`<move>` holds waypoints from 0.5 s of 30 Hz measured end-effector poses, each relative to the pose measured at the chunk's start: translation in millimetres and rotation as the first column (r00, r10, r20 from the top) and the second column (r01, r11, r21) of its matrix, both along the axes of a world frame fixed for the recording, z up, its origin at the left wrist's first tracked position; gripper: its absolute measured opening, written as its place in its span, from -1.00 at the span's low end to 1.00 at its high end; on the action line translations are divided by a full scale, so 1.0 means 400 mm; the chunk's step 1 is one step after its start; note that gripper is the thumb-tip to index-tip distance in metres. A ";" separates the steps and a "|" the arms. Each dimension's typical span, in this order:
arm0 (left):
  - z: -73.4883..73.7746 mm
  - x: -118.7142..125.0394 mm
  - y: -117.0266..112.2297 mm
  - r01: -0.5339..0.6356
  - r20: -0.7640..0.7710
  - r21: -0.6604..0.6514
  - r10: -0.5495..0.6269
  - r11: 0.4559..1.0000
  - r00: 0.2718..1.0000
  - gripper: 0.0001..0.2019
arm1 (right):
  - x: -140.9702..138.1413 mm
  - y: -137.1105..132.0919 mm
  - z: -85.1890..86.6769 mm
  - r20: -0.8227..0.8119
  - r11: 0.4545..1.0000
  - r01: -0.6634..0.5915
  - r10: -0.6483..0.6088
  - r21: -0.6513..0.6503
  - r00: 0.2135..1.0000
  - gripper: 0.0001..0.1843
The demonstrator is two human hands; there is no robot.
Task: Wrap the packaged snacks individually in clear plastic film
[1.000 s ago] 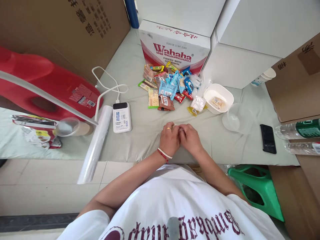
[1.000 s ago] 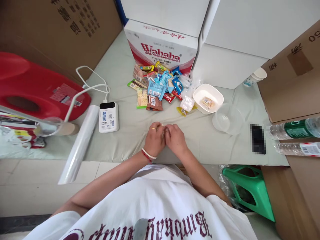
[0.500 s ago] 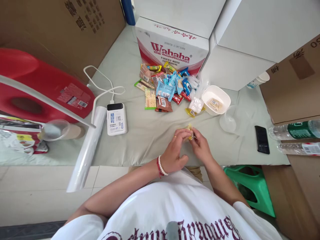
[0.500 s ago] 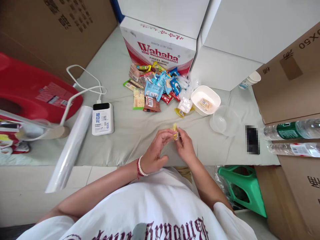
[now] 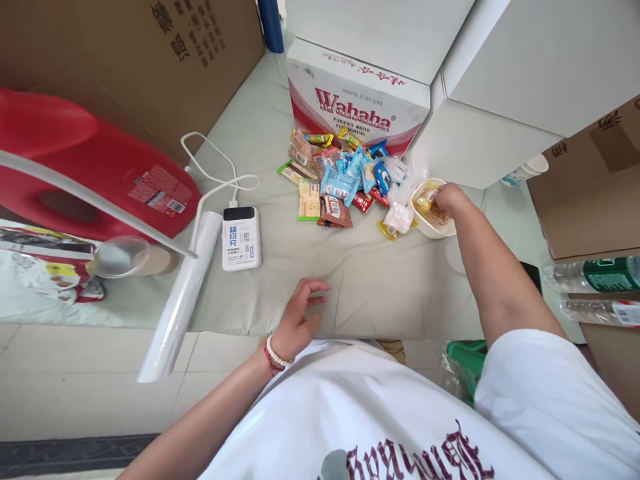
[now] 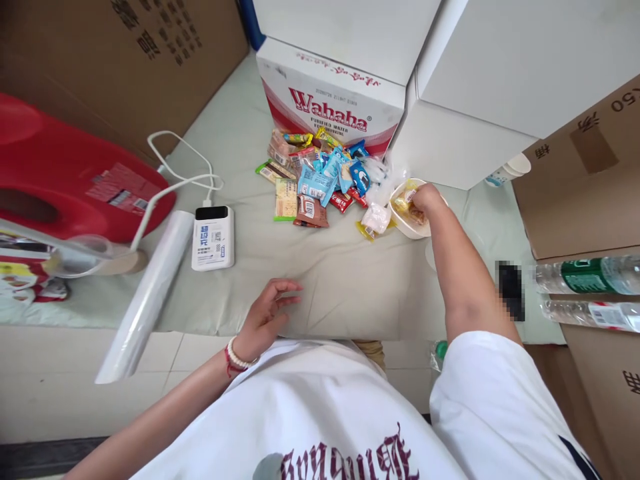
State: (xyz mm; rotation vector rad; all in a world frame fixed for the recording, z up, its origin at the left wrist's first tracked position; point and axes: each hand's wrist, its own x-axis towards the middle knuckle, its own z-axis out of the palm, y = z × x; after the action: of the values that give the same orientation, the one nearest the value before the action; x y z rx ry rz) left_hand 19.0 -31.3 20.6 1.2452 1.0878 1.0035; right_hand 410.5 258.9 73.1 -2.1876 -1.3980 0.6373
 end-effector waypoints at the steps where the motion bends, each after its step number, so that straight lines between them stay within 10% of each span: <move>1: -0.004 -0.011 -0.005 -0.037 -0.032 0.001 0.037 0.999 0.999 -0.51 | -0.015 0.003 -0.009 0.141 0.998 -0.008 0.017 -0.064 0.990 -0.87; 9: -0.032 -0.046 -0.028 -0.156 -0.307 0.087 0.175 0.984 0.935 -0.79 | -0.035 -0.030 -0.050 0.697 0.945 -0.106 0.301 -0.309 0.651 -0.41; 15: -0.010 -0.056 -0.031 -0.099 -0.440 0.181 0.171 0.978 0.881 -0.77 | -0.031 -0.026 -0.014 0.639 0.948 -0.109 0.283 -0.298 0.716 -0.26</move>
State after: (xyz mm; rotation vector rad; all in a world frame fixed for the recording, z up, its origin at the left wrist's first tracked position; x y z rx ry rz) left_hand -3.4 -43.7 16.7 1.5989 1.4989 0.9356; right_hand 398.1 248.6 67.6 -2.6325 -2.0301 0.0364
